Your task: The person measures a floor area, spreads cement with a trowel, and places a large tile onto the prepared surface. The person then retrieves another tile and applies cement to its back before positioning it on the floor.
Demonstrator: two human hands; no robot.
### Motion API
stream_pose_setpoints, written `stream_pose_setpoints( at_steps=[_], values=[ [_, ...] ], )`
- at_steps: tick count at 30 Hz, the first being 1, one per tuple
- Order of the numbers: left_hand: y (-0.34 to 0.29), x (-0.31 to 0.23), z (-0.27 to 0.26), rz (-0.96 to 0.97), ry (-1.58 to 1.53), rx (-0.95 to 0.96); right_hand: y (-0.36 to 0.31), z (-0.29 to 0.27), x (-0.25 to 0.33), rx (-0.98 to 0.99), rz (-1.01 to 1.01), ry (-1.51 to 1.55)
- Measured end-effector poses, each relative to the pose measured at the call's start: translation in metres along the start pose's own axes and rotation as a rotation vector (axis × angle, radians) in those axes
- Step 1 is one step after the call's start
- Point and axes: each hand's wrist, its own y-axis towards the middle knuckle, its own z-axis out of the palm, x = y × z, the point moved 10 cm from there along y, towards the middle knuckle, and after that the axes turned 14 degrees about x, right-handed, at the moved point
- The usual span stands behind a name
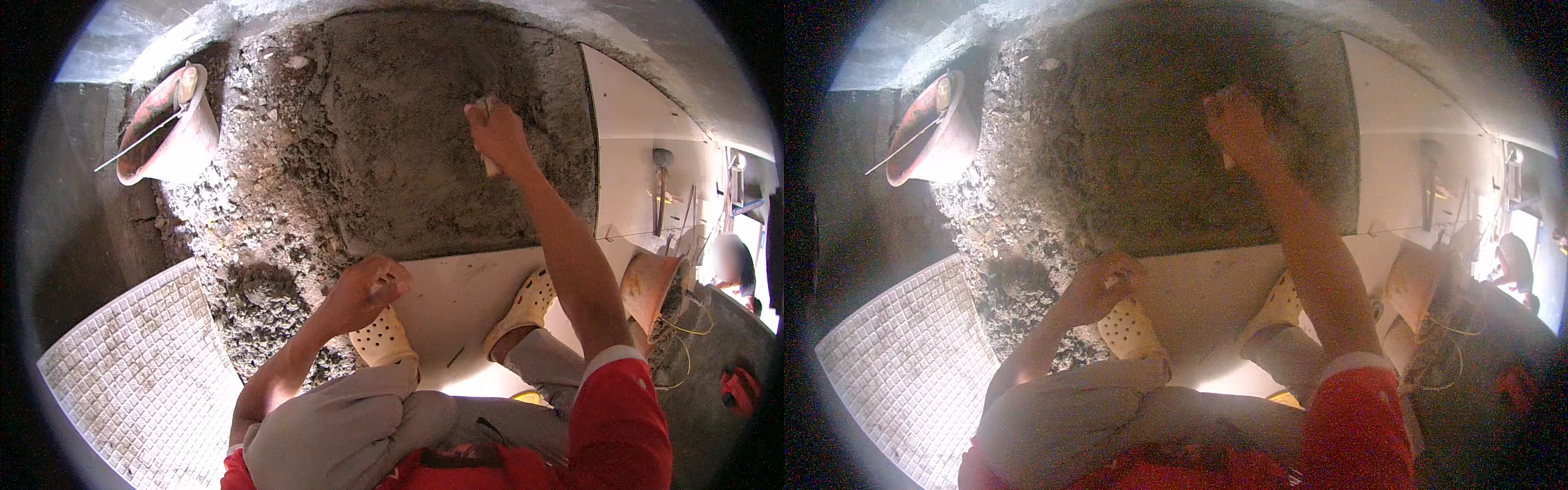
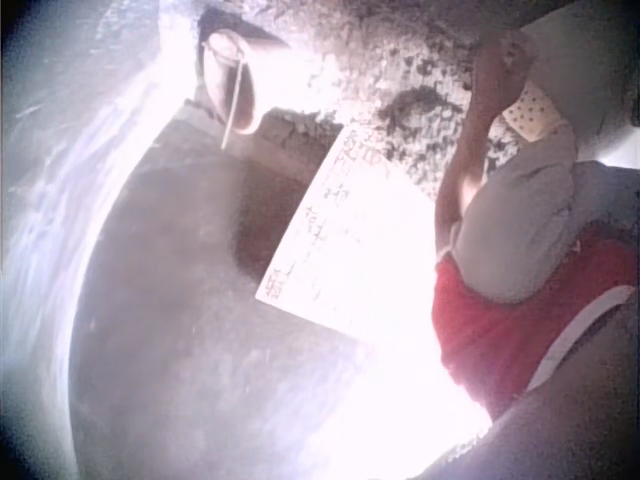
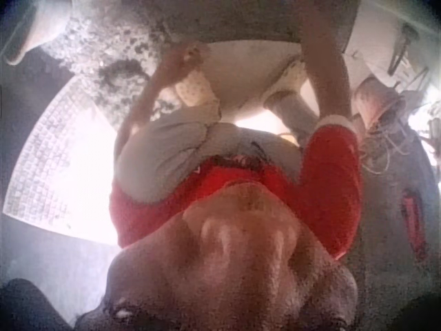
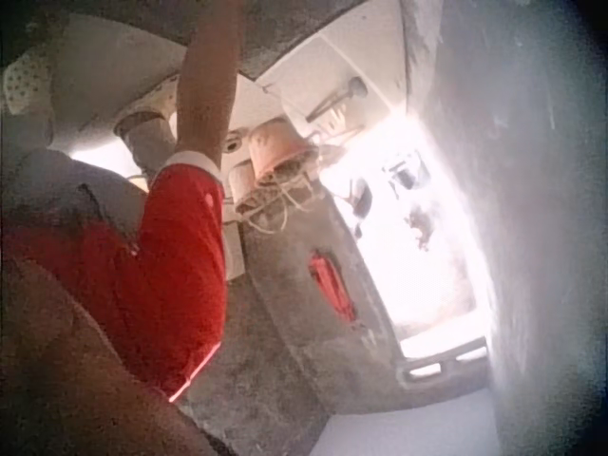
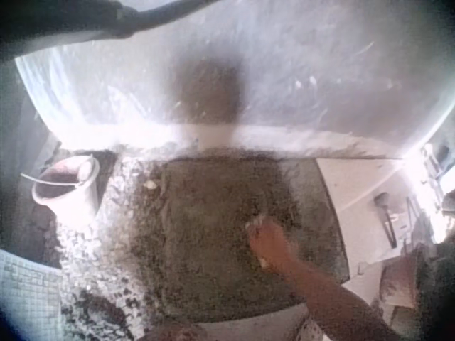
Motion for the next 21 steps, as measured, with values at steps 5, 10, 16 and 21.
stream_pose_setpoints(
  at_steps=[5,10,16,21],
  values=[
    [-0.007,0.006,-0.005,-0.011,-0.014,-0.033,-0.007,-0.026,-0.014,-0.223,0.019,0.093],
    [-0.016,0.009,-0.011,-0.059,0.027,-0.089,0.002,-0.015,-0.005,-0.229,0.042,-0.009],
    [-0.021,0.014,-0.012,-0.100,-0.028,-0.117,-0.035,0.016,0.000,-0.160,0.139,0.485],
    [-0.026,0.007,-0.021,-0.079,0.022,-0.195,-0.034,0.036,0.012,-0.331,0.026,0.885]
  ],
)
